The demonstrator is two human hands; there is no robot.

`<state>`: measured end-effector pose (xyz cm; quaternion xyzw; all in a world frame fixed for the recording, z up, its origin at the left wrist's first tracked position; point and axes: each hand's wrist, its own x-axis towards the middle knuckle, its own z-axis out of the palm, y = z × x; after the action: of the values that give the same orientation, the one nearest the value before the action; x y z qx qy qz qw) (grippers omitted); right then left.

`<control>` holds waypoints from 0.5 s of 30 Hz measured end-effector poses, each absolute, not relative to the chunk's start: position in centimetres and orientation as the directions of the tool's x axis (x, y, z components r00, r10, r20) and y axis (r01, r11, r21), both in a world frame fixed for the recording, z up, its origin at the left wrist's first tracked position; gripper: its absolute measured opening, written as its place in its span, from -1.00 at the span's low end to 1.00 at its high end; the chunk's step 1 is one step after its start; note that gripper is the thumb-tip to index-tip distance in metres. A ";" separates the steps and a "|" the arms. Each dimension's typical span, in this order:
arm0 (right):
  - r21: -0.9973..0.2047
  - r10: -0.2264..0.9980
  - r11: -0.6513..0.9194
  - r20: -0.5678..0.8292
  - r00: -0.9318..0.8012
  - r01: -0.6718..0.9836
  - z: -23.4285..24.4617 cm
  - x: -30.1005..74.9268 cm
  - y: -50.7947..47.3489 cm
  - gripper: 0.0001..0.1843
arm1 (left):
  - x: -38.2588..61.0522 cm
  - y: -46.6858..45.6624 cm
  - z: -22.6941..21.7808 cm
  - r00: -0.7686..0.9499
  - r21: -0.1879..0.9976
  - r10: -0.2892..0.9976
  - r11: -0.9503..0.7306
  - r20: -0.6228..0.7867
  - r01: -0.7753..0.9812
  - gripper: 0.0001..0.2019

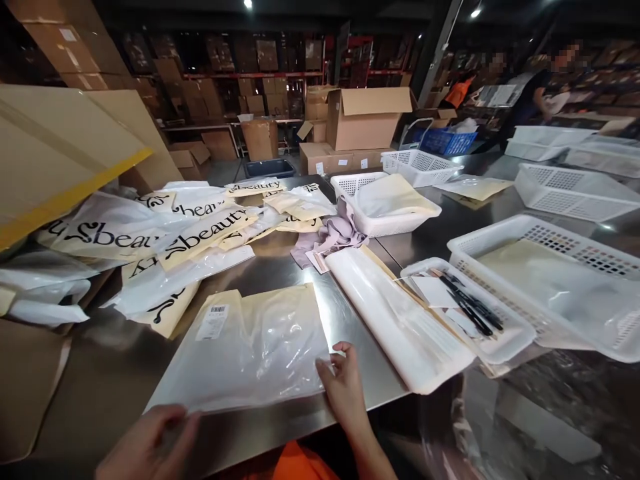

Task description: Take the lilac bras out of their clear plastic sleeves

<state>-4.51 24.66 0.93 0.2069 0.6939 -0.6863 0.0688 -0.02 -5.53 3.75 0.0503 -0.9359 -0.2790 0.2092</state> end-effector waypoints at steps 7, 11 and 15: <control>-0.966 0.300 0.147 -0.161 -0.940 0.212 3.2 -8.6 27.3 0.11 | -6.5 0.7 8.9 -0.830 0.002 0.515 0.850 -0.216 0.527 -0.54; -0.926 0.618 0.377 0.278 -0.736 -0.032 4.3 -6.8 26.7 -0.13 | -8.3 2.2 13.0 -0.832 0.059 0.523 0.851 -0.183 0.522 -0.64; -0.952 0.353 0.300 0.174 -0.919 -0.065 3.6 -2.4 22.0 -0.35 | -9.5 3.1 15.9 -0.915 0.041 0.402 0.915 -0.020 0.401 -0.52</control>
<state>-2.35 21.97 3.58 0.0917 0.7862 -0.5843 -0.1789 -9.54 3.09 15.90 -0.2054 -0.9784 -0.0179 -0.0139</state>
